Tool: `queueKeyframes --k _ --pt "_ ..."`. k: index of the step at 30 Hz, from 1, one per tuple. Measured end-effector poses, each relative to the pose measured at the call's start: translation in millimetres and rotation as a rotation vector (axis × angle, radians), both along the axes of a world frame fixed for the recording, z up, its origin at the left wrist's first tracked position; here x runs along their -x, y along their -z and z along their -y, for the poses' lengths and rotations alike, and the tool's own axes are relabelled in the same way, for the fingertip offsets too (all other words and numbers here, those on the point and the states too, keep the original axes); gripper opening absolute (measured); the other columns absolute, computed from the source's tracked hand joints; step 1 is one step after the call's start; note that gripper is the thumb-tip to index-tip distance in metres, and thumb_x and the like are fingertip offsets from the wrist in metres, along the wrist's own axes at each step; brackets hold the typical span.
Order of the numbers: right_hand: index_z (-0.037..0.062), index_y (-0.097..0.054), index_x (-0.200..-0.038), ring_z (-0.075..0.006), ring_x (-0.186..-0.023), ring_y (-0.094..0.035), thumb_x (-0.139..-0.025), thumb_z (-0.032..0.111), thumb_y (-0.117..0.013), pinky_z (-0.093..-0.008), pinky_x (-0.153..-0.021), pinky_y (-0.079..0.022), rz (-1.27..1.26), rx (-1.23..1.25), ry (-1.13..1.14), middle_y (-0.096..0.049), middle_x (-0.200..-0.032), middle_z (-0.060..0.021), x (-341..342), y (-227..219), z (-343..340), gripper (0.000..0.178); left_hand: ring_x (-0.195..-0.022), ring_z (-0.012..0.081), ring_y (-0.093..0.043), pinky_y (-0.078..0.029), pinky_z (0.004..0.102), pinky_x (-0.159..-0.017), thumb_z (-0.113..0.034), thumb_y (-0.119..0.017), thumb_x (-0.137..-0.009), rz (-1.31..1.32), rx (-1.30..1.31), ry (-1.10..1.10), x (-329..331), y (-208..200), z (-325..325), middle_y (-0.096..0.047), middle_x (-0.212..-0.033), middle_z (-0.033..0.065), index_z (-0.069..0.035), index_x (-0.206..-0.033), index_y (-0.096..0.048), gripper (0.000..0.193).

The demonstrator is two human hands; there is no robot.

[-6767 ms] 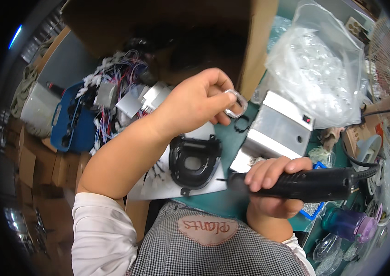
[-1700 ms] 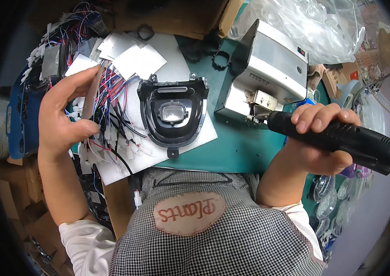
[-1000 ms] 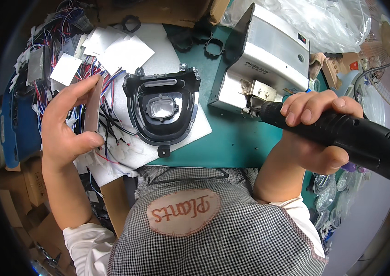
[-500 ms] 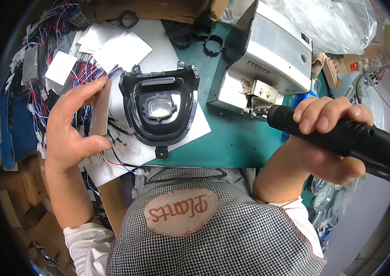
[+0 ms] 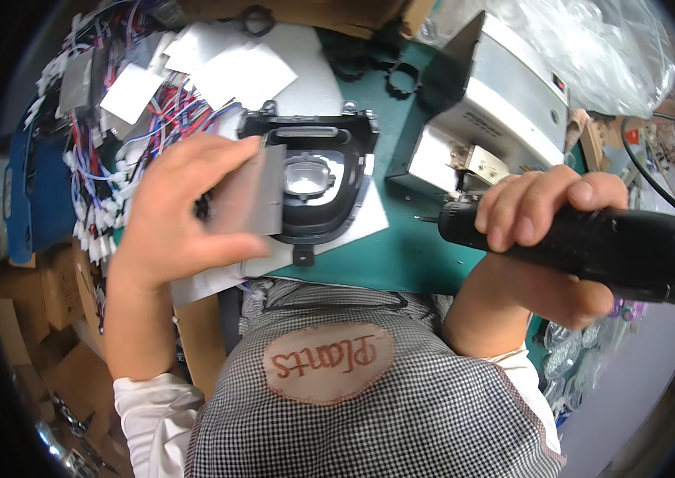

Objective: Assembling electronic components by attaching metal plates to plastic housings using an electric screwdriver and connecting wiring harnesses.

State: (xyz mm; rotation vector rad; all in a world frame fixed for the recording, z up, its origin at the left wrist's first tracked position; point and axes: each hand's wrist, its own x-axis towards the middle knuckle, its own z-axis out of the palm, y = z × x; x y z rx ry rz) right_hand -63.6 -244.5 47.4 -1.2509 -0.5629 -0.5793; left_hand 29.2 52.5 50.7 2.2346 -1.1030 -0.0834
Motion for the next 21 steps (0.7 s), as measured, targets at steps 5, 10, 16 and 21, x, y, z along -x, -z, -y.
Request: queueKeyframes --k 5,10,16,21 --pt "0.0047 -0.043 -0.121 -0.0152 -0.059 -0.055 -0.078 0.062 -0.065 -0.0305 -0.056 -0.049 0.104 0.041 -0.22 -0.054 -0.08 -0.0059 -21 -6 -12 0.075 -0.109 0.0343 -0.051 -0.039 0.0454 -0.097 -0.034 -0.084 -0.052 0.181 -0.052 -0.095 8 14 18 -0.058 -0.107 0.0116 -0.004 -0.111 -0.062 0.07" --pt "0.0043 -0.042 -0.124 -0.016 -0.063 -0.056 -0.078 0.063 -0.064 -0.0308 -0.058 -0.049 0.147 0.088 -0.281 -0.053 -0.085 -0.0059 -32 -14 -23 0.078 -0.123 0.0357 -0.045 -0.036 0.0468 -0.102 -0.03 -0.083 -0.055 0.231 -0.071 -0.155 12 19 38 -0.057 -0.118 0.0114 -0.005 -0.112 -0.061 0.067" --pt "0.0028 -0.042 -0.124 -0.0174 -0.061 -0.056 -0.079 0.066 -0.059 -0.0323 -0.058 -0.049 0.181 -0.008 -0.217 -0.052 -0.082 -0.0074 -47 1 -39 0.079 -0.122 0.0343 -0.046 -0.033 0.0502 -0.104 -0.033 -0.082 -0.058 0.185 -0.033 -0.153 8 35 48 -0.058 -0.115 0.0123 -0.003 -0.109 -0.06 0.064" --pt "0.0024 -0.042 -0.123 -0.0184 -0.06 -0.056 -0.08 0.066 -0.057 -0.033 -0.058 -0.049 0.167 -0.031 -0.222 -0.052 -0.08 -0.0077 -53 5 -42 0.079 -0.121 0.0332 -0.047 -0.031 0.0517 -0.105 -0.033 -0.082 -0.058 0.193 -0.029 -0.15 7 37 49 -0.059 -0.113 0.0119 -0.004 -0.11 -0.06 0.064"
